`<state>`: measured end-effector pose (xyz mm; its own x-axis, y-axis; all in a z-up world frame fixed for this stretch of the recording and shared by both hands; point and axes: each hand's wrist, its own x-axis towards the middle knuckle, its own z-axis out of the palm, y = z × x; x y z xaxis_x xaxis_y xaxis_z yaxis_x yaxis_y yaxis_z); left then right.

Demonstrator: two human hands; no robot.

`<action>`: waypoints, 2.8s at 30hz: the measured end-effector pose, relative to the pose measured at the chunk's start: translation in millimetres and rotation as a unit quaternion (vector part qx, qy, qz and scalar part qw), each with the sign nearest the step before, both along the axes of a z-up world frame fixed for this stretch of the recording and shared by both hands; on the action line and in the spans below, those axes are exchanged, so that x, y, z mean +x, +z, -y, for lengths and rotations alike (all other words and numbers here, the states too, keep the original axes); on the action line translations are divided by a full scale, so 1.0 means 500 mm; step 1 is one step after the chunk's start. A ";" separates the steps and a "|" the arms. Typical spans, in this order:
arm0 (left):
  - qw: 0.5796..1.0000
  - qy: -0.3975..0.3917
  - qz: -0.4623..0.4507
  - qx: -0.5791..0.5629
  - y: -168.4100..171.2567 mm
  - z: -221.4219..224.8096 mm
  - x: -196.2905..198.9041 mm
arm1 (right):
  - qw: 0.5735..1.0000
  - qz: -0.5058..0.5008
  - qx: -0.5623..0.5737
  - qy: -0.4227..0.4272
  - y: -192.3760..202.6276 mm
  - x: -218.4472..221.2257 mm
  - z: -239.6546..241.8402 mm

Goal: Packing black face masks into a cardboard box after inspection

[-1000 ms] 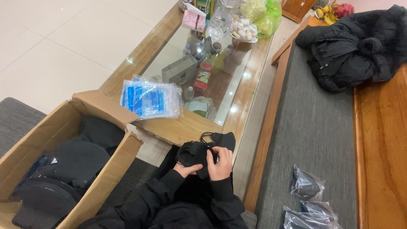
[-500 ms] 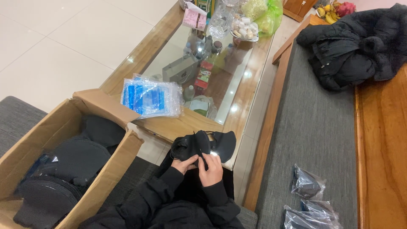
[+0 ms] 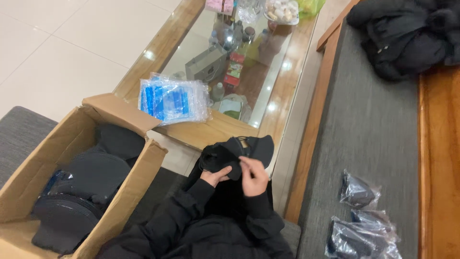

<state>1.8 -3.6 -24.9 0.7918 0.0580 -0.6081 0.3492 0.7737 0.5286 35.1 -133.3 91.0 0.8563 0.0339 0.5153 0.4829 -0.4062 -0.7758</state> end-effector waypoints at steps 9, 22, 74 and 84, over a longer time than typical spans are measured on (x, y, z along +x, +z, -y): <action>0.986 0.060 -0.019 -0.152 0.268 -0.048 -0.021 | 0.910 -0.302 0.247 -0.137 -0.198 0.083 0.121; 0.989 0.043 0.020 -0.143 0.189 -0.041 -0.021 | 0.928 -0.322 0.081 -0.170 -0.148 0.087 0.125; 0.980 -0.103 0.051 0.161 -0.037 -0.003 0.000 | 0.994 -0.106 -0.027 -0.016 -0.007 0.008 0.013; 1.000 0.019 -0.008 -0.001 0.005 -0.010 0.008 | 0.992 -0.069 -0.096 0.042 -0.068 -0.024 0.010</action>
<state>5.9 1.6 -22.5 0.7789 0.0857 -0.6213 0.3289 0.7876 0.5211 23.1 -138.4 57.1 0.9081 0.1950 0.3705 0.4163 -0.5158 -0.7488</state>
